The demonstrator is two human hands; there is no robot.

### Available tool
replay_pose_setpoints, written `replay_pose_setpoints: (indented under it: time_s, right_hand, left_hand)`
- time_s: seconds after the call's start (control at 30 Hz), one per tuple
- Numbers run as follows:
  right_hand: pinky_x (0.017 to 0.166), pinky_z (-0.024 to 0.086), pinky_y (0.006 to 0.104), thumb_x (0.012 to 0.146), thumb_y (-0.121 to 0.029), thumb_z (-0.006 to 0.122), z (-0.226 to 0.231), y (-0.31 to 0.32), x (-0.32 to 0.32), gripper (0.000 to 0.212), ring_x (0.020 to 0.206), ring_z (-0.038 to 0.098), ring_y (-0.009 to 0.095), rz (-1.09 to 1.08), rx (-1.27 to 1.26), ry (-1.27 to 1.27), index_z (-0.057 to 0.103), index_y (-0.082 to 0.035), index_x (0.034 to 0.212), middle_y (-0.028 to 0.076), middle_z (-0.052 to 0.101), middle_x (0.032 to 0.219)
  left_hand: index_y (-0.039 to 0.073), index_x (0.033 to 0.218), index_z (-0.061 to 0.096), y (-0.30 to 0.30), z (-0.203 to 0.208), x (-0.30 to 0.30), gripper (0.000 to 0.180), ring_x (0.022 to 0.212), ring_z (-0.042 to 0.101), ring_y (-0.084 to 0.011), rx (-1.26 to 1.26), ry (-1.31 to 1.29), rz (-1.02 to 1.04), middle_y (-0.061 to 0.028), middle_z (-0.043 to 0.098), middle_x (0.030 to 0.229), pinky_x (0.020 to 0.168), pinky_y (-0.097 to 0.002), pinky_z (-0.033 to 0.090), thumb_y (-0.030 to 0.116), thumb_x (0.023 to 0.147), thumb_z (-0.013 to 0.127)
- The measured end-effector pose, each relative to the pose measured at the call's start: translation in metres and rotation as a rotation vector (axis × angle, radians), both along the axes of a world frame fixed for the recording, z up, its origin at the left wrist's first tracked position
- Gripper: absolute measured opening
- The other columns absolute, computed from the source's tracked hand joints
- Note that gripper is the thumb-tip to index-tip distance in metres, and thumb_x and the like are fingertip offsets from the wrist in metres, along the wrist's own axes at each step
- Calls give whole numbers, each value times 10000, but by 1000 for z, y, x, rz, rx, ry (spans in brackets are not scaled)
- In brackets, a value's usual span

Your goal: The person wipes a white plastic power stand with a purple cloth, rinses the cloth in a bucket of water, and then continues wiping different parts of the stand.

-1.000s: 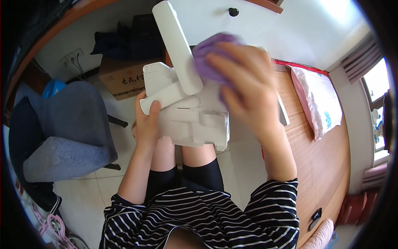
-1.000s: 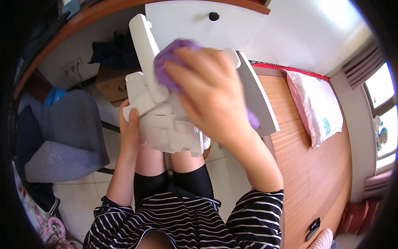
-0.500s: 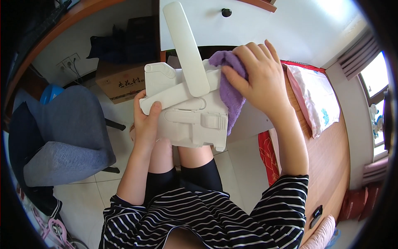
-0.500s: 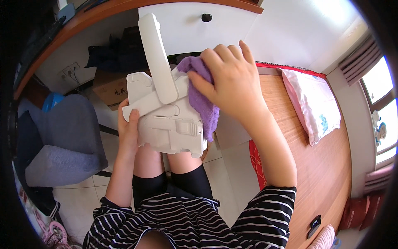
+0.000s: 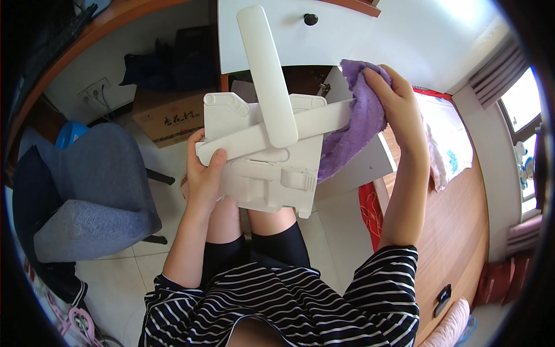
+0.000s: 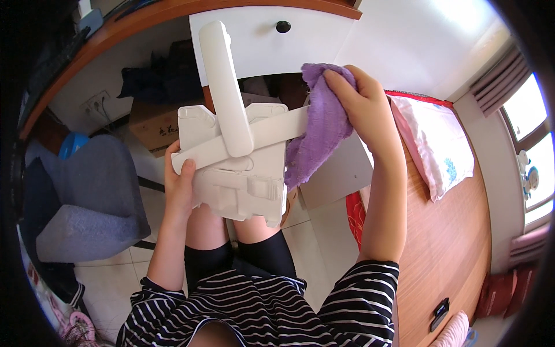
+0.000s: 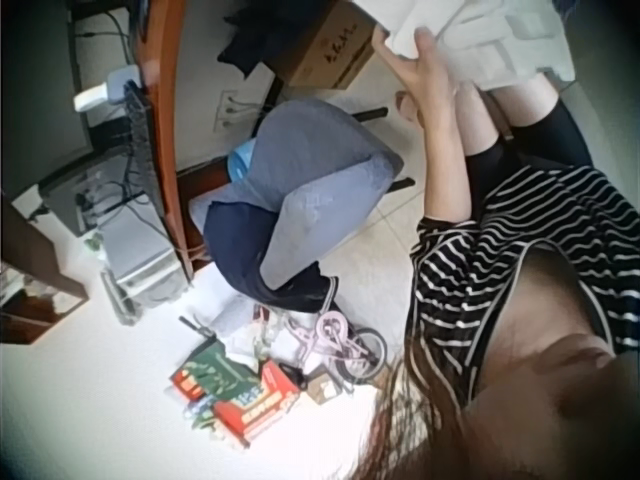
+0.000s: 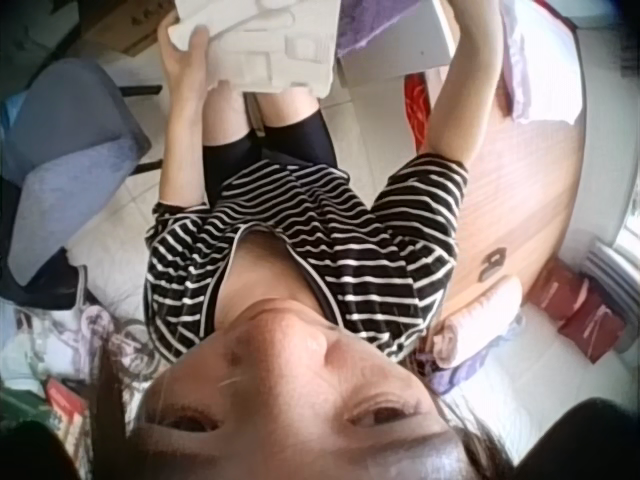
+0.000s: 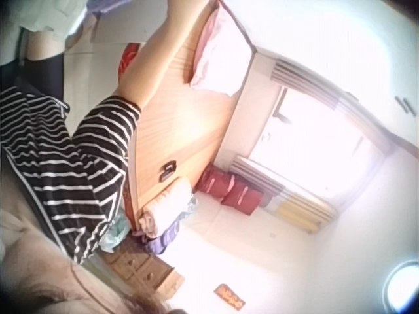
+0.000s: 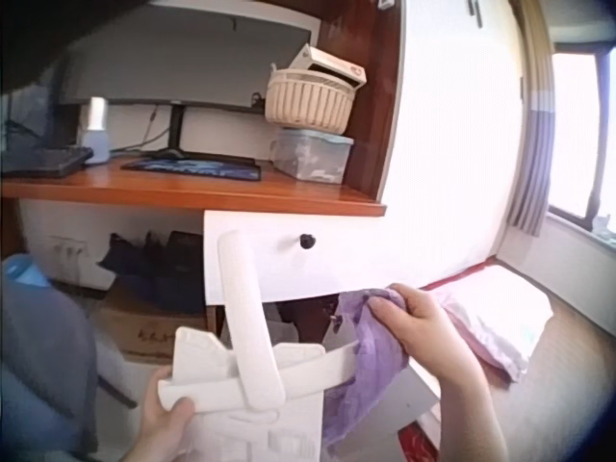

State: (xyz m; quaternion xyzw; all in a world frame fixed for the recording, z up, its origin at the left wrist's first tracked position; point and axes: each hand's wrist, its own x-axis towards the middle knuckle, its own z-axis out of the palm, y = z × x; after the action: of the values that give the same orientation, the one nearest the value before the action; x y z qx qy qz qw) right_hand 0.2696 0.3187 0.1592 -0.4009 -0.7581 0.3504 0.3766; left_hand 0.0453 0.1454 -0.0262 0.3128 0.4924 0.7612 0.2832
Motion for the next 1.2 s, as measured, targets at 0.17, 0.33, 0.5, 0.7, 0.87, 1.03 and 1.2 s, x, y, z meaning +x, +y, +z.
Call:
replay_pose_setpoints:
  time_s: [0.17, 0.33, 0.5, 0.7, 0.87, 1.03, 1.2]
  right_hand:
    - [728, 483, 215, 974, -304, 592, -8, 14, 32, 388, 814, 594, 82, -58, 31, 309, 610, 19, 1187, 34, 638, 942]
    - [788, 518, 245, 992, -259, 564, 4, -33, 13, 380, 923, 628, 129, -128, 264, 479, 566, 21, 1248, 93, 642, 1042]
    - [841, 458, 427, 758, -92, 657, 1, -63, -21, 277, 977, 574, 329, 190, 1064, -286, 608, -38, 1026, 112, 604, 1050]
    - [896, 436, 397, 754, -192, 702, -27, -52, -47, 223, 869, 547, 256, 184, 1163, -403, 574, -84, 902, 57, 554, 864]
    - [892, 441, 396, 758, -224, 687, -15, -43, -52, 184, 833, 566, 260, 98, 1169, -512, 600, -76, 823, 72, 583, 790]
    - [756, 492, 398, 809, -252, 601, 7, -36, -51, 245, 688, 604, 308, 58, 789, -660, 626, -15, 752, 118, 641, 713]
    - [617, 480, 311, 848, -298, 607, 13, -13, -38, 348, 612, 574, 153, 180, 29, -294, 674, 43, 879, 70, 630, 687]
  left_hand:
    - [28, 1391, 358, -4, -13, -11, 613, 1198, 479, -203, -43, -11, 51, -130, 505, 1291, 1038, -335, 379, 305, 918, 633]
    - [32, 1393, 364, -10, -17, -10, 628, 1209, 471, -205, -78, -20, 83, -133, 501, 1304, 1052, -336, 361, 351, 918, 622]
    - [31, 1394, 370, -5, -14, -5, 646, 1209, 473, -203, -54, 47, 38, -137, 498, 1313, 1047, -332, 365, 365, 909, 635]
    - [32, 1386, 379, -9, -18, -7, 632, 1190, 486, -199, -35, -3, 80, -129, 512, 1292, 1033, -331, 379, 350, 903, 636]
    - [34, 1377, 390, -9, -14, -7, 598, 1191, 487, -192, -39, -13, 80, -131, 514, 1293, 1039, -329, 377, 299, 900, 633]
    - [34, 1380, 389, -8, -18, -8, 597, 1190, 490, -193, -26, -52, 66, -132, 518, 1290, 1036, -328, 381, 269, 893, 642]
    - [36, 1380, 388, -8, -19, -7, 605, 1188, 493, -195, -5, -72, 72, -133, 520, 1287, 1033, -327, 384, 254, 884, 656]
